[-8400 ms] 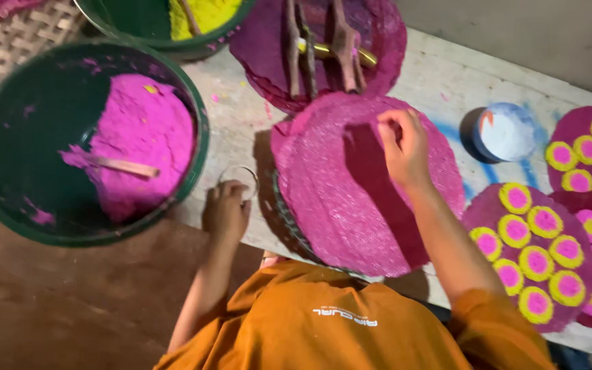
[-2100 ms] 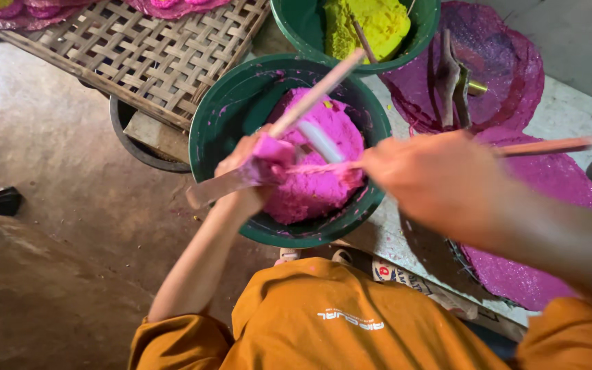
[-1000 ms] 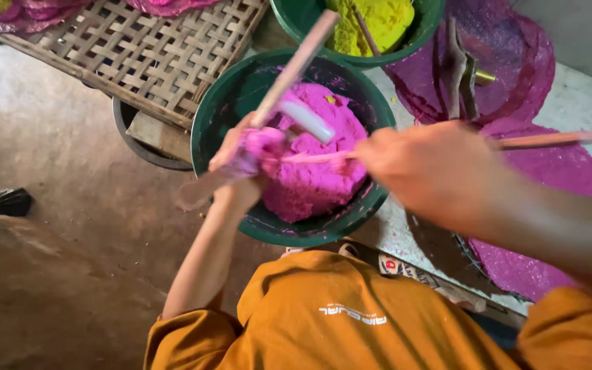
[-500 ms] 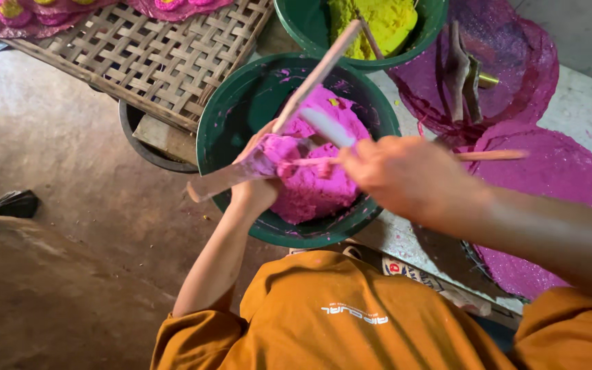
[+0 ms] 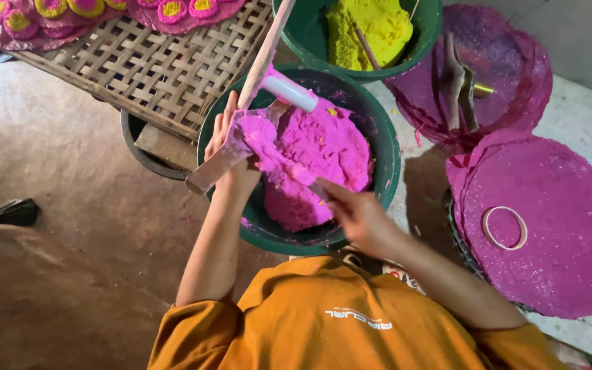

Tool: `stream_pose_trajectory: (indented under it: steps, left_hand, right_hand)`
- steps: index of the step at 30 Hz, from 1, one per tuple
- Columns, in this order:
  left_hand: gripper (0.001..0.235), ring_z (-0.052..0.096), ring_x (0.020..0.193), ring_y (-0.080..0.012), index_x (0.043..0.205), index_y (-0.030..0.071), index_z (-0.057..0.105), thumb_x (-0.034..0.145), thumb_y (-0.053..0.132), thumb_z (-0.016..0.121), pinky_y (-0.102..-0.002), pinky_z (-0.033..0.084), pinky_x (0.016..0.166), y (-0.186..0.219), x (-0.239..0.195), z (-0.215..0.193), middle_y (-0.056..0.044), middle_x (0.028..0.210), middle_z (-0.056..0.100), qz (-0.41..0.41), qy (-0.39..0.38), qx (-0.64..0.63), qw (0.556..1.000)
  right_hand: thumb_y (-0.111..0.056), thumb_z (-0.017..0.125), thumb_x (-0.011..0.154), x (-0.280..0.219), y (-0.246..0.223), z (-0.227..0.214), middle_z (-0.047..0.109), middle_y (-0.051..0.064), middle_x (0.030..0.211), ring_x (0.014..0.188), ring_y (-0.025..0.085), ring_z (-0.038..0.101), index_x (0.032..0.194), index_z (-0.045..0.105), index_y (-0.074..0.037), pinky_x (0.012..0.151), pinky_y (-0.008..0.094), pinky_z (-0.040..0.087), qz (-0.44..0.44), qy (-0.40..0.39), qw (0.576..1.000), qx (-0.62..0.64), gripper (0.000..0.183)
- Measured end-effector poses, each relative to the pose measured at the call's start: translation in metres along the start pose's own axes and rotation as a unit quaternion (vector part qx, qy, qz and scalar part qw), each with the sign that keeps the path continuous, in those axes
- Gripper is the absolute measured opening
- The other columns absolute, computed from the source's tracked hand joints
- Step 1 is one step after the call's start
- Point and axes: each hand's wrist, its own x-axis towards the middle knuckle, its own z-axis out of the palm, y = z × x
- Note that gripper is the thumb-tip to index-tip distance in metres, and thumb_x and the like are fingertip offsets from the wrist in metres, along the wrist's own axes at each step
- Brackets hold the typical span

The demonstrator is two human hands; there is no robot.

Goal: The person applies yellow and pink dough to large pink circular bases using a wooden stamping tool and a circular ring to create decorative patterns.

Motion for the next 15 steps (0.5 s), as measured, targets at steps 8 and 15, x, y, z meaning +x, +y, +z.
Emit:
stream_pose_trajectory:
  steps: [8,15]
  left_hand:
    - [0.035,0.052,0.125,-0.0444,0.12,0.011,0.07,0.087,0.02,0.071,-0.046,0.058,0.084,0.006,0.009,0.014,-0.029,0.164,0.021,0.02,-0.063,0.062,0.996]
    - [0.058,0.056,0.121,-0.0355,0.134,0.005,0.058,0.081,0.02,0.077,-0.044,0.052,0.096,-0.024,0.018,0.037,-0.025,0.16,0.028,-0.065,-0.118,0.059,0.989]
  right_hand:
    - [-0.015,0.053,0.105,0.031,0.031,-0.034,0.054,0.008,0.084,0.07,0.017,0.047,0.153,0.054,-0.005,0.063,0.032,0.041,0.139,0.062,0.986,0.068,0.049]
    - [-0.012,0.058,0.104,0.01,0.028,0.01,0.075,0.017,0.114,0.1,0.017,0.071,0.14,0.058,0.0,0.087,0.032,0.054,-0.021,0.06,0.998,-0.022,0.039]
